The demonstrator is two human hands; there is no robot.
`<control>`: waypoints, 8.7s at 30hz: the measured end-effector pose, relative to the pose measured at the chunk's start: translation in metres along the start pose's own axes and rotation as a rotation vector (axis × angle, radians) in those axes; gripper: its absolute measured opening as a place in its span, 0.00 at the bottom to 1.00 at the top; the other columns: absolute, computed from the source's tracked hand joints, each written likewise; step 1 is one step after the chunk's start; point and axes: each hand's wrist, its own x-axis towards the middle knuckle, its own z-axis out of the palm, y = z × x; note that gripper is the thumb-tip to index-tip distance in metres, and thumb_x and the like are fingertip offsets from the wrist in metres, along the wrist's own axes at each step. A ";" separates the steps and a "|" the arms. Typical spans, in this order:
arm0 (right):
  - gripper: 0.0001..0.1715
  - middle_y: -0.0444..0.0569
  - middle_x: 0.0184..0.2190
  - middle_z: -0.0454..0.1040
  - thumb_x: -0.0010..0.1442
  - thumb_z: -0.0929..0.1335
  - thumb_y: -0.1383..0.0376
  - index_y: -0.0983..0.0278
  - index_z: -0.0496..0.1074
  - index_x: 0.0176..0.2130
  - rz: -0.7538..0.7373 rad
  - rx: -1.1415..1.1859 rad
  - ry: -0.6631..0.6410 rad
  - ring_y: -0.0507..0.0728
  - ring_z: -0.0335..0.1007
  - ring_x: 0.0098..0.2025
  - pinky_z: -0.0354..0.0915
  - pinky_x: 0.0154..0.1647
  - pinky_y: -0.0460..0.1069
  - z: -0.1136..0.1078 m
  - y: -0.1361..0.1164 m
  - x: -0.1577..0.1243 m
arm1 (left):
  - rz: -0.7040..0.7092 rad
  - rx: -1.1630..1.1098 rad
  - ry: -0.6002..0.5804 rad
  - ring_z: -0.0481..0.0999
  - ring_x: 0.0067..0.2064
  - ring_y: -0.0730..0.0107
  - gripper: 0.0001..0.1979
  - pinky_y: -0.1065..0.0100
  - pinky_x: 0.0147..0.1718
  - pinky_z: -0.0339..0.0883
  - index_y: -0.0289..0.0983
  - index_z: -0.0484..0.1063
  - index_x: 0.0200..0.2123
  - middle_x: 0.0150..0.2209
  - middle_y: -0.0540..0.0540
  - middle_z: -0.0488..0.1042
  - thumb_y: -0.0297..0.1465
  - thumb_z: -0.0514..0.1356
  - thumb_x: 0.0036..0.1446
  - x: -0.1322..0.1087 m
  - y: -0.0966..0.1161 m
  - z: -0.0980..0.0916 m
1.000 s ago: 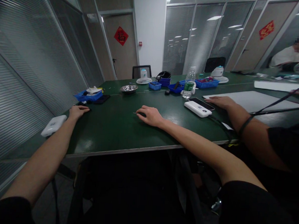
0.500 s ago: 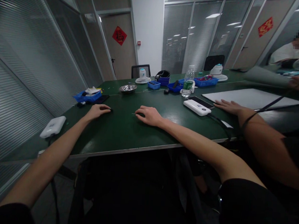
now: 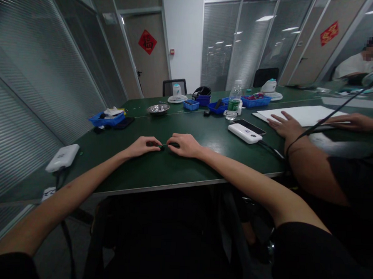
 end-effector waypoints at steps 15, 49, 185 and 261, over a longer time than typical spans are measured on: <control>0.19 0.51 0.45 0.77 0.73 0.65 0.55 0.61 0.79 0.54 -0.055 -0.053 -0.044 0.55 0.72 0.37 0.59 0.36 0.49 0.001 -0.003 0.000 | -0.013 0.021 -0.017 0.78 0.41 0.61 0.18 0.63 0.42 0.70 0.38 0.84 0.48 0.42 0.43 0.81 0.44 0.67 0.62 -0.003 0.010 -0.002; 0.18 0.51 0.44 0.78 0.72 0.66 0.56 0.62 0.81 0.50 -0.064 -0.022 -0.005 0.56 0.72 0.38 0.61 0.38 0.49 -0.001 -0.009 0.000 | 0.015 0.046 -0.011 0.77 0.42 0.61 0.16 0.64 0.41 0.68 0.37 0.82 0.46 0.42 0.43 0.79 0.43 0.69 0.62 -0.001 -0.001 -0.001; 0.20 0.53 0.45 0.75 0.75 0.64 0.56 0.61 0.78 0.56 -0.062 -0.109 -0.055 0.55 0.70 0.37 0.59 0.36 0.48 0.010 -0.002 0.002 | 0.066 -0.023 -0.001 0.81 0.50 0.56 0.16 0.57 0.55 0.71 0.38 0.84 0.51 0.49 0.42 0.83 0.36 0.67 0.63 0.000 -0.003 -0.002; 0.19 0.53 0.45 0.82 0.73 0.66 0.54 0.59 0.80 0.52 0.443 -0.129 -0.103 0.61 0.76 0.44 0.65 0.39 0.50 0.008 0.012 0.006 | -0.700 0.499 0.606 0.81 0.50 0.51 0.12 0.57 0.59 0.69 0.36 0.85 0.43 0.45 0.39 0.83 0.28 0.69 0.54 -0.077 -0.122 -0.135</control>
